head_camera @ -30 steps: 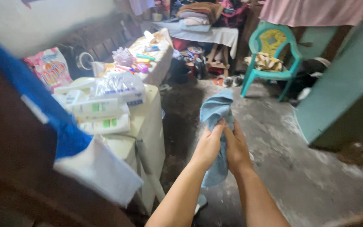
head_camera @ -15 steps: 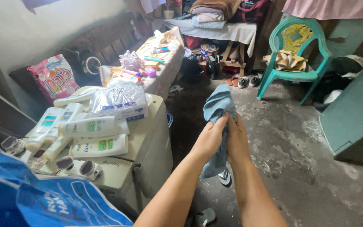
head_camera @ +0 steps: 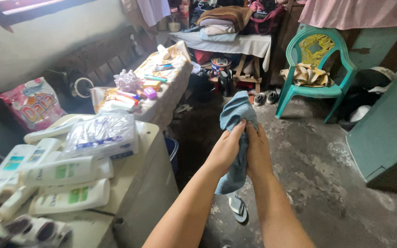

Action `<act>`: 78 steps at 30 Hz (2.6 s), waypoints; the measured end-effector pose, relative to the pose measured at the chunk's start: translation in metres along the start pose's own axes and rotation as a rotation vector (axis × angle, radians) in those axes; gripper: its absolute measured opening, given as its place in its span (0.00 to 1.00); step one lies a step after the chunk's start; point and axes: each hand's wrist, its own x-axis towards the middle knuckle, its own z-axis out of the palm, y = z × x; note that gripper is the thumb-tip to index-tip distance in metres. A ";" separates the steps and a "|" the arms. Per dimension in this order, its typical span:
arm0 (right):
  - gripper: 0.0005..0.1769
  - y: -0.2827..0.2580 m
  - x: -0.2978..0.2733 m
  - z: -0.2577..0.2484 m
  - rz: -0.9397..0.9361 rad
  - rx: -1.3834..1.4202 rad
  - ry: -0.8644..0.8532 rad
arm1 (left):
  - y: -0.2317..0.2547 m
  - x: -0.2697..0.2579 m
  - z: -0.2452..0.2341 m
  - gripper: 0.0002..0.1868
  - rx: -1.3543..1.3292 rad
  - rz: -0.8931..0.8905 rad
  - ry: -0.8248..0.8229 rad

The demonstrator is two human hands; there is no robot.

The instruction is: The person wipes several personal care items with a blue cloth, including a white tube, a yellow soap box, and a purple soap box. The person then places the items into a blue wall-mounted caddy in the bathroom.

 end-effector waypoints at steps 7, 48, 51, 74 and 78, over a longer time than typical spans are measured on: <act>0.31 0.001 0.113 -0.064 0.037 -0.105 0.021 | -0.048 0.123 0.031 0.29 -0.016 0.024 -0.029; 0.15 0.110 0.535 -0.067 0.121 -0.061 -0.418 | -0.088 0.529 -0.057 0.31 -0.062 0.117 0.433; 0.16 0.146 0.596 -0.025 0.158 -0.031 -0.452 | -0.068 0.575 -0.108 0.33 -0.060 0.077 0.450; 0.19 0.411 0.960 0.121 0.445 0.024 -0.413 | -0.091 0.870 -0.370 0.54 0.781 -0.169 0.514; 0.20 0.471 1.043 0.152 0.442 0.023 -0.447 | -0.085 0.926 -0.409 0.52 0.616 -0.197 0.695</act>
